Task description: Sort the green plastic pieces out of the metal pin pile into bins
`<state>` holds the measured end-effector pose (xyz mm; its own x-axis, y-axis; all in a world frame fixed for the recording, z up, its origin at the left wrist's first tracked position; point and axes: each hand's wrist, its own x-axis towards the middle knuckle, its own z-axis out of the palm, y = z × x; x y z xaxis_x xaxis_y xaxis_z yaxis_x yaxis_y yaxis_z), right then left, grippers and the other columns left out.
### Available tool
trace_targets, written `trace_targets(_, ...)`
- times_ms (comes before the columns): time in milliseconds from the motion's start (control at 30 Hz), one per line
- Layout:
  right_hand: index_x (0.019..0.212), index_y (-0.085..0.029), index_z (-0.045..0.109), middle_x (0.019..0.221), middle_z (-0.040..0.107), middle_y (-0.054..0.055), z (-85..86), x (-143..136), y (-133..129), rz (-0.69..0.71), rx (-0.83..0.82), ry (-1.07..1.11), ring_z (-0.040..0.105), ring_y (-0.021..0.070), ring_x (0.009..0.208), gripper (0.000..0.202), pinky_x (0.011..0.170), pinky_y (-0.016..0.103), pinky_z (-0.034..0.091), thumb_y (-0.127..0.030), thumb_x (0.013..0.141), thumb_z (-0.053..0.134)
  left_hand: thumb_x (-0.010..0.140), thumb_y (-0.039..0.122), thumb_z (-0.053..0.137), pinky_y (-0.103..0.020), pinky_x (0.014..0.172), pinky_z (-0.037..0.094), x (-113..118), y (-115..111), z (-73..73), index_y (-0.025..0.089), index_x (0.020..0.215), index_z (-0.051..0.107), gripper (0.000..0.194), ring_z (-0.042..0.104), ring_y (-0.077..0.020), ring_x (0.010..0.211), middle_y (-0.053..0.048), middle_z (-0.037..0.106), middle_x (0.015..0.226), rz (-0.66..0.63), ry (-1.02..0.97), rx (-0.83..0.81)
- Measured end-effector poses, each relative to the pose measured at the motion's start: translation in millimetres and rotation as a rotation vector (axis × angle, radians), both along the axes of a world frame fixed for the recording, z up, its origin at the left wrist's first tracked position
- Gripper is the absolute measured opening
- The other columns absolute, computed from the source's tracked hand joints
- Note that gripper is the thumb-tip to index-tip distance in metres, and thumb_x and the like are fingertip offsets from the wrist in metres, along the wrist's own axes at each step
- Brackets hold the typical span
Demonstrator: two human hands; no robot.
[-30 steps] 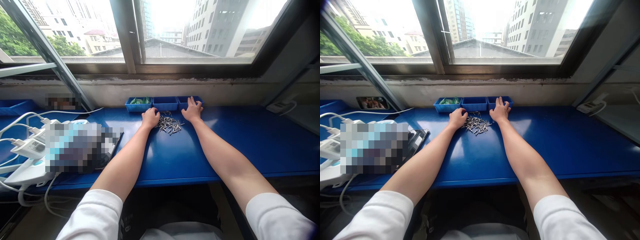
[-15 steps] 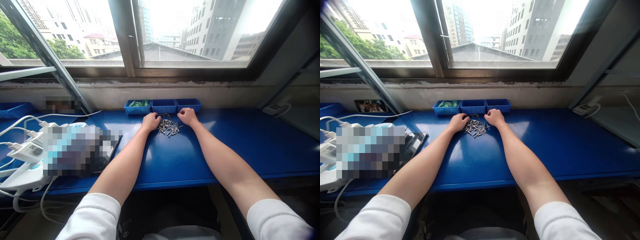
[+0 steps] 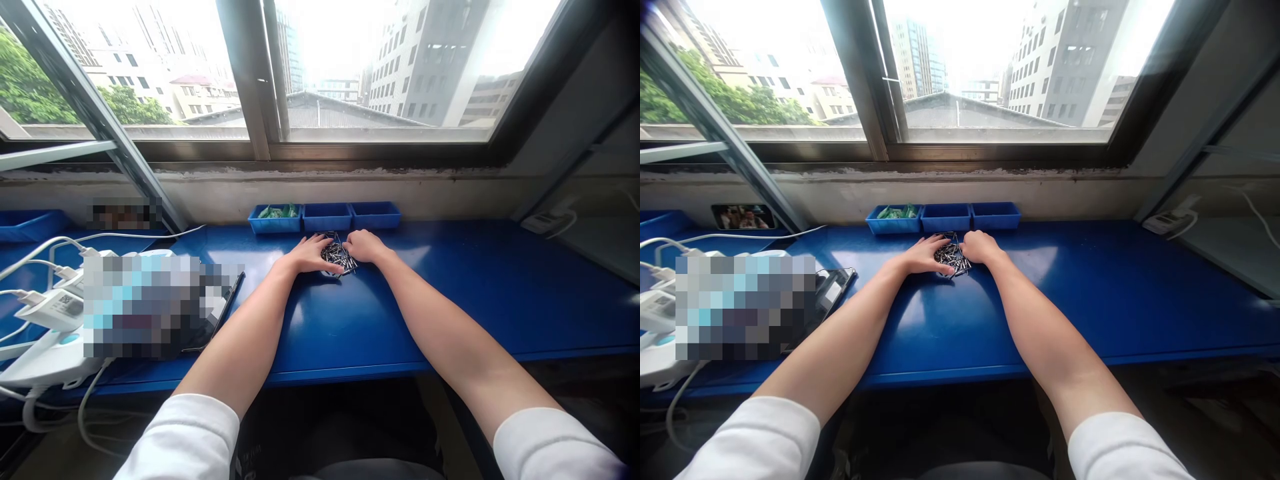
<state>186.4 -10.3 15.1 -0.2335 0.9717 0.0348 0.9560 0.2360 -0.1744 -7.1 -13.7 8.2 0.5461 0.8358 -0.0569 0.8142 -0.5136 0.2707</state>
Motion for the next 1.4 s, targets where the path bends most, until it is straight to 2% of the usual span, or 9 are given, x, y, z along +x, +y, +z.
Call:
trace_targets(167,0.098,-0.017,0.067,0.100,0.067,0.015,-4.6,-1.2,1.2,-0.004,0.031,-0.002,0.062,0.0267,0.090,0.036,0.074,0.033,0.045,-0.040,0.090,0.041,0.051,0.077,0.060,-0.045,0.114,0.004,6.0,-1.7,-2.8,0.023,0.145,0.023,0.114,0.009,-0.0311,0.141,-0.009,0.015,0.153,-0.066,-0.018,0.016)
trace_targets(367,0.094,-0.020,0.066,0.095,0.068,0.013,-12.5,0.6,6.5,-0.078,0.097,0.118,0.062,0.0272,0.087,0.032,0.073,0.035,0.044,-0.043,0.089,0.044,0.060,0.076,0.055,-0.044,0.112,0.016,15.9,-3.8,-9.6,0.025,0.138,0.038,0.095,0.027,-0.0313,0.135,-0.010,0.033,0.147,0.005,-0.087,0.126)
trace_targets(533,0.084,-0.019,0.064,0.090,0.068,0.010,-16.8,3.3,10.6,-0.157,0.204,0.342,0.062,0.0235,0.086,0.047,0.073,0.031,0.044,-0.047,0.094,0.027,0.070,0.073,0.048,-0.037,0.105,0.030,20.8,-2.4,-13.4,0.017,0.131,0.048,0.083,0.040,-0.0309,0.127,-0.012,0.044,0.139,0.081,-0.148,0.218)
trace_targets(667,0.103,-0.017,0.063,0.104,0.066,0.010,-8.6,12.8,6.6,-0.017,0.122,0.534,0.060,0.0213,0.096,0.051,0.082,0.029,0.044,-0.058,0.089,0.036,0.077,0.069,0.042,-0.034,0.101,0.035,19.8,-0.7,-12.8,0.016,0.128,0.050,0.074,0.044,-0.0285,0.124,-0.013,0.050,0.133,0.118,-0.182,0.238)
trace_targets(800,0.141,-0.022,0.034,0.148,0.029,0.011,2.4,20.2,-1.4,0.181,-0.150,0.460,0.031,0.0287,0.133,0.091,0.107,0.039,0.030,-0.066,0.066,0.063,0.087,0.059,0.031,-0.032,0.098,0.037,11.6,5.2,-11.2,0.018,0.124,0.053,0.059,0.050,-0.0245,0.117,-0.010,0.056,0.127,0.235,-0.281,0.267)
trace_targets(900,0.147,-0.026,0.014,0.154,0.004,0.010,2.7,13.4,-8.5,0.240,-0.285,0.298,0.006,0.0318,0.141,0.118,0.113,0.046,0.013,-0.069,0.053,0.071,0.090,0.055,0.028,-0.031,0.095,0.039,3.6,10.6,-11.9,0.019,0.116,0.058,0.054,0.055,-0.0234,0.110,-0.009,0.061,0.119,0.316,-0.316,0.256)
trace_targets(1000,0.147,-0.030,0.008,0.155,-0.004,0.006,-3.2,0.2,-14.7,0.291,-0.239,0.215,-0.005,0.0325,0.141,0.123,0.114,0.050,0.002,-0.072,0.049,0.070,0.090,0.053,0.028,-0.031,0.096,0.038,-0.7,12.5,-12.5,0.019,0.114,0.060,0.052,0.054,-0.0233,0.112,-0.009,0.061,0.120,0.336,-0.320,0.225)
trace_targets(1233,0.147,-0.022,0.019,0.154,0.009,0.012,-19.1,-14.7,-8.3,0.290,-0.050,0.240,0.008,0.0313,0.141,0.102,0.114,0.044,0.014,-0.075,0.067,0.055,0.088,0.059,0.027,-0.037,0.110,0.022,-0.7,6.7,-8.3,0.028,0.132,0.047,0.057,0.034,-0.0232,0.133,-0.002,0.043,0.142,0.164,-0.261,0.082)
trace_targets(1400,0.141,-0.010,0.033,0.147,0.029,0.018,-25.7,-15.2,5.8,0.223,0.064,0.205,0.023,0.0303,0.137,0.084,0.112,0.041,0.020,-0.063,0.078,0.051,0.082,0.066,0.033,-0.041,0.112,0.015,6.0,2.1,-9.2,0.021,0.141,0.032,0.075,0.021,-0.0267,0.139,-0.009,0.028,0.149,0.075,-0.141,0.065)
